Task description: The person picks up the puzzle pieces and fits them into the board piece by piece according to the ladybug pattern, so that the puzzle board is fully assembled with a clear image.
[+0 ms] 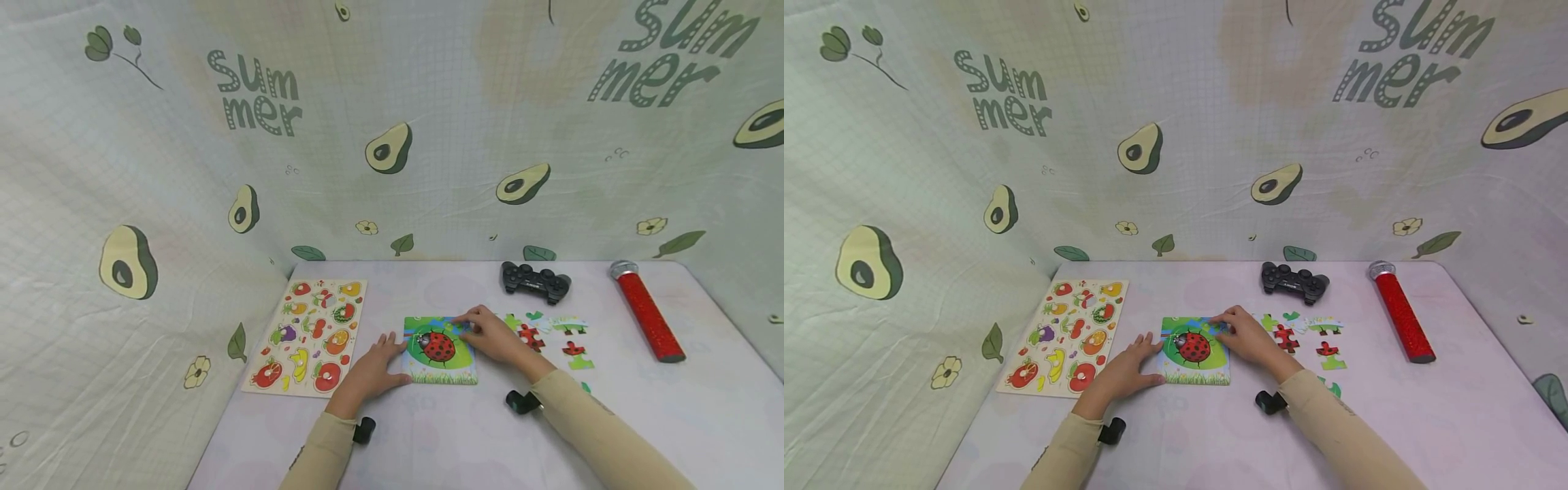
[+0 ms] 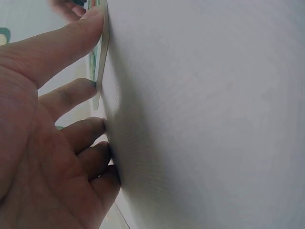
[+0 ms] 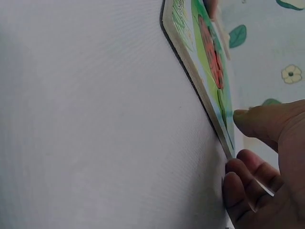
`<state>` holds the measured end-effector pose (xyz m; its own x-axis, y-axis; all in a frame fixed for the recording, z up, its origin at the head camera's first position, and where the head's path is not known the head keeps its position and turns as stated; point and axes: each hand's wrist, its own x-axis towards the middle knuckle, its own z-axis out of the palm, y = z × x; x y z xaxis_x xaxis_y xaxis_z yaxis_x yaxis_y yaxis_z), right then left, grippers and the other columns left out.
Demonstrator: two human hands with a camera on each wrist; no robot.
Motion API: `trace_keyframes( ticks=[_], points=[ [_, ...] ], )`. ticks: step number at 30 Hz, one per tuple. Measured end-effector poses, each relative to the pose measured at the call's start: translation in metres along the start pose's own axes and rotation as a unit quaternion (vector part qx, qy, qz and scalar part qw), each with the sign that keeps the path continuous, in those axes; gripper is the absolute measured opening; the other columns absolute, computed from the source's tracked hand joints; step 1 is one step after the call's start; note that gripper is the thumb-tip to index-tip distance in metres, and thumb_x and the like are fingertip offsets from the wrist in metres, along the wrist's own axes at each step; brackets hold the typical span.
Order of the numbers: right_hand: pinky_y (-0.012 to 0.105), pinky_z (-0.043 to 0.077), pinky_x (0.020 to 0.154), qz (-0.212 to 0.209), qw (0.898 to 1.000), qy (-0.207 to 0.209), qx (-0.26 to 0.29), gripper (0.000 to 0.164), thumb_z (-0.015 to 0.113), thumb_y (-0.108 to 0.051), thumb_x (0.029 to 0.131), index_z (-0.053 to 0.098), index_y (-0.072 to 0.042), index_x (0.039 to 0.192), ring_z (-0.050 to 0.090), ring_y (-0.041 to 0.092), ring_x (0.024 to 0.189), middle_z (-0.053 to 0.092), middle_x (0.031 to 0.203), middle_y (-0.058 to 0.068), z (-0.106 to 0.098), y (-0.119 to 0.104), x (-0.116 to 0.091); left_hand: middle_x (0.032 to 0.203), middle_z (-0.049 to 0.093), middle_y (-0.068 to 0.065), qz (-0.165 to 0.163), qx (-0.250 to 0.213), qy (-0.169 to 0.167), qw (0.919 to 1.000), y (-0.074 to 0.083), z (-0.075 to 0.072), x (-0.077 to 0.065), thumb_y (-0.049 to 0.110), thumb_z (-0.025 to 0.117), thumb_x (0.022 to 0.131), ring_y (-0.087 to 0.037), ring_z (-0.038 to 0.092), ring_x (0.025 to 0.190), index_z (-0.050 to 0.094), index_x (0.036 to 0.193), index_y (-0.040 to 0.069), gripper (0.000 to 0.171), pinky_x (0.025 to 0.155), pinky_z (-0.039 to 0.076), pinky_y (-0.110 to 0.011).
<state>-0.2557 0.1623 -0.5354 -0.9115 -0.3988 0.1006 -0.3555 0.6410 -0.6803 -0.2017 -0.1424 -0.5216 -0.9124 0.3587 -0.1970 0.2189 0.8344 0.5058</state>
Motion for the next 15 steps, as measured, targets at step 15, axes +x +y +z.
trace_keyframes(
  ticks=[15],
  points=[
    [0.031,0.051,0.073,0.004,1.000,0.003,0.007,0.038,0.070,-0.012,0.096,0.066,-0.013,0.135,0.057,0.014,0.090,0.058,0.122,0.011,-0.021,0.002,-0.021,0.166,0.028,-0.013,0.004,0.000,0.000,1.0000,0.000,0.000,0.000,0.039,0.079,0.088,-0.035,0.018,0.154,0.048,0.154,0.017,0.076,0.120,0.028,-0.056]
  ],
)
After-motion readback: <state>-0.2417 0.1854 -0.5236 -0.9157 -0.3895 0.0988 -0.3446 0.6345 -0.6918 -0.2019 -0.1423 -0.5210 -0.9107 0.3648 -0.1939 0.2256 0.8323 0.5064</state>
